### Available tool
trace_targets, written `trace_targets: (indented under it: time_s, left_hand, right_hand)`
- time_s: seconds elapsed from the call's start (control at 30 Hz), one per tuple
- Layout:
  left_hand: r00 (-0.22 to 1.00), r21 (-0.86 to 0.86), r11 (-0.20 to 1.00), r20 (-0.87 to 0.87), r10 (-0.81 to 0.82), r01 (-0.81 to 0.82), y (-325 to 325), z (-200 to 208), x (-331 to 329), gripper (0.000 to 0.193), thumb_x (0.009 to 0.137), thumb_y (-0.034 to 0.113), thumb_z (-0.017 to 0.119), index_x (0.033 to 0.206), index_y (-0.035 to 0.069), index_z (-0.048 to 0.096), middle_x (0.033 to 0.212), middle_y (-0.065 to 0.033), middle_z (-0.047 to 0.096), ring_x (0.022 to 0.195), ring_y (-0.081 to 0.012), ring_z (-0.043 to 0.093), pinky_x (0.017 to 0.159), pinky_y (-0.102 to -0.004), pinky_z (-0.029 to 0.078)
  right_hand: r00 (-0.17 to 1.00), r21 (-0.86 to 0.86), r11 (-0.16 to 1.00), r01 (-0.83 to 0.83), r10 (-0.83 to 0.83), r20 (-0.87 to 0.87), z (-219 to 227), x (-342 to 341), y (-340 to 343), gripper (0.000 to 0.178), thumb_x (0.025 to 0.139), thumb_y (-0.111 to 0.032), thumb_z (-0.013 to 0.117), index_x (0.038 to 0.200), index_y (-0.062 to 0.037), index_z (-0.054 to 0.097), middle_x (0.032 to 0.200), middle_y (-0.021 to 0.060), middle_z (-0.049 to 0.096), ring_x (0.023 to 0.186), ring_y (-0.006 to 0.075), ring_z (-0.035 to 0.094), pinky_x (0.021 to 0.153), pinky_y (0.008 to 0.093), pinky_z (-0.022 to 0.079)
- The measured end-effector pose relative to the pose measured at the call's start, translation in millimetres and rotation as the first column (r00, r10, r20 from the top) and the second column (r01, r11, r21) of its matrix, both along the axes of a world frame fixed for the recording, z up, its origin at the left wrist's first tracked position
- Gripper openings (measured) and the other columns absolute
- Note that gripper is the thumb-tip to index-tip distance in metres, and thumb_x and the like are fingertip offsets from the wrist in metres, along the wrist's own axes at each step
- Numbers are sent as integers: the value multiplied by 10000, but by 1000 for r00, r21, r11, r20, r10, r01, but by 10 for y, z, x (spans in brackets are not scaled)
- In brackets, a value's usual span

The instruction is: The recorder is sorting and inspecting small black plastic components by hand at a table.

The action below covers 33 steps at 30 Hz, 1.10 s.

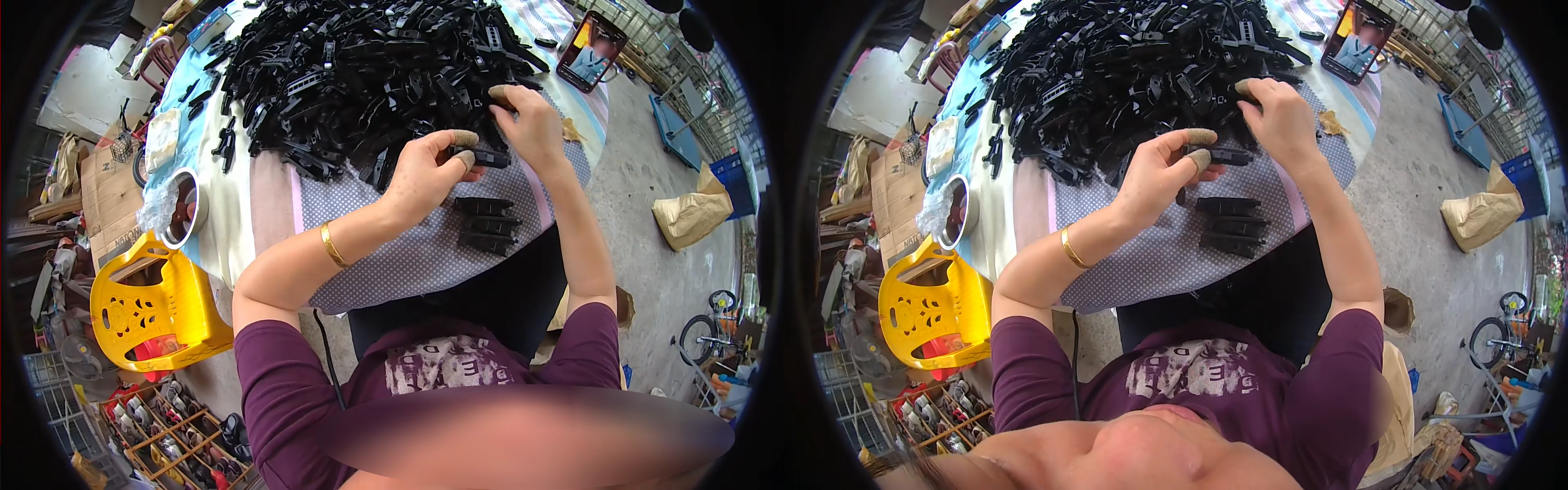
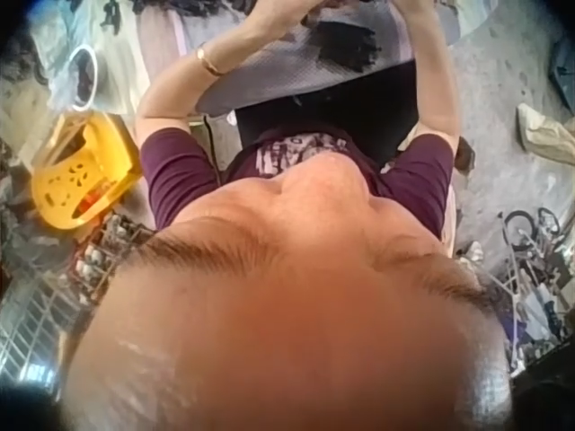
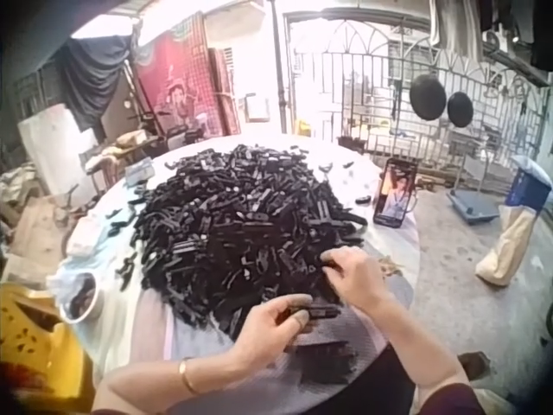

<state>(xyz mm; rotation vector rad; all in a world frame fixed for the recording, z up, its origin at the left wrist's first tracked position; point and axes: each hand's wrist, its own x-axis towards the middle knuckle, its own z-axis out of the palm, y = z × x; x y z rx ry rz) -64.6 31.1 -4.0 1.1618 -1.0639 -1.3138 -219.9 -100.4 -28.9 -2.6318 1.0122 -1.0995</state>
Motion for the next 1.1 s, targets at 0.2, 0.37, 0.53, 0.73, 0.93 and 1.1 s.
trace_targets:
  time_s: [0.2, 0.37, 0.53, 0.73, 0.93, 1.1]
  left_hand:
    - [994, 36, 997, -79, 70, -67, -51, -66, 22, 257, 873, -23, 498, 1119, -81, 544, 940, -107, 635, 821, -144, 648, 759, -237, 538]
    - [999, -45, 998, 8, 51, -51, -14, -97, 11, 267, 859, -42, 498, 1120, -71, 548, 942, -94, 636, 822, -127, 638, 765, -241, 531]
    - [990, -83, 995, 135, -47, 59, 19, -34, -2, 325, 857, -32, 522, 1181, -49, 524, 1015, -87, 626, 909, -112, 606, 833, -243, 499]
    - [989, -62, 996, 135, -54, 63, 14, -45, 39, 309, 849, 16, 598, 1153, -33, 566, 1001, -54, 640, 871, -80, 582, 757, -197, 475]
    - [970, -214, 974, 241, -20, 73, 32, -29, 1, 314, 834, -7, 618, 1144, -39, 572, 983, -65, 657, 866, -90, 592, 769, -214, 486]
    - [892, -400, 909, 444, 78, 120, 69, -47, -8, 304, 814, -20, 629, 1116, -28, 592, 970, -98, 667, 813, -84, 595, 726, -219, 497]
  right_hand:
    - [861, 586, 710, -390, 54, 506, 167, -184, 342, 177, 875, -41, 520, 1011, 4, 624, 832, 15, 573, 717, 89, 547, 627, 209, 446]
    - [826, 563, 662, -495, 157, 542, 291, -171, 732, 191, 907, -24, 488, 1061, 1, 596, 787, -2, 527, 625, 40, 461, 554, 168, 403]
    - [853, 492, 766, -413, 136, 505, 123, -83, 788, 135, 911, -52, 522, 1004, 4, 603, 829, 1, 544, 535, 26, 477, 453, 154, 388]
    - [873, 397, 847, -353, 146, 466, 155, -71, 801, 168, 899, -105, 560, 1022, 4, 597, 864, 20, 568, 530, 30, 476, 465, 167, 396]
    - [938, 481, 818, -317, 195, 287, 251, -284, 713, 349, 780, -225, 692, 1044, -11, 609, 855, 28, 585, 619, 73, 494, 551, 198, 390]
    - [947, 622, 715, -319, 215, 238, 232, -355, 724, 296, 722, -181, 722, 923, 17, 631, 737, 17, 595, 681, 78, 515, 583, 241, 413]
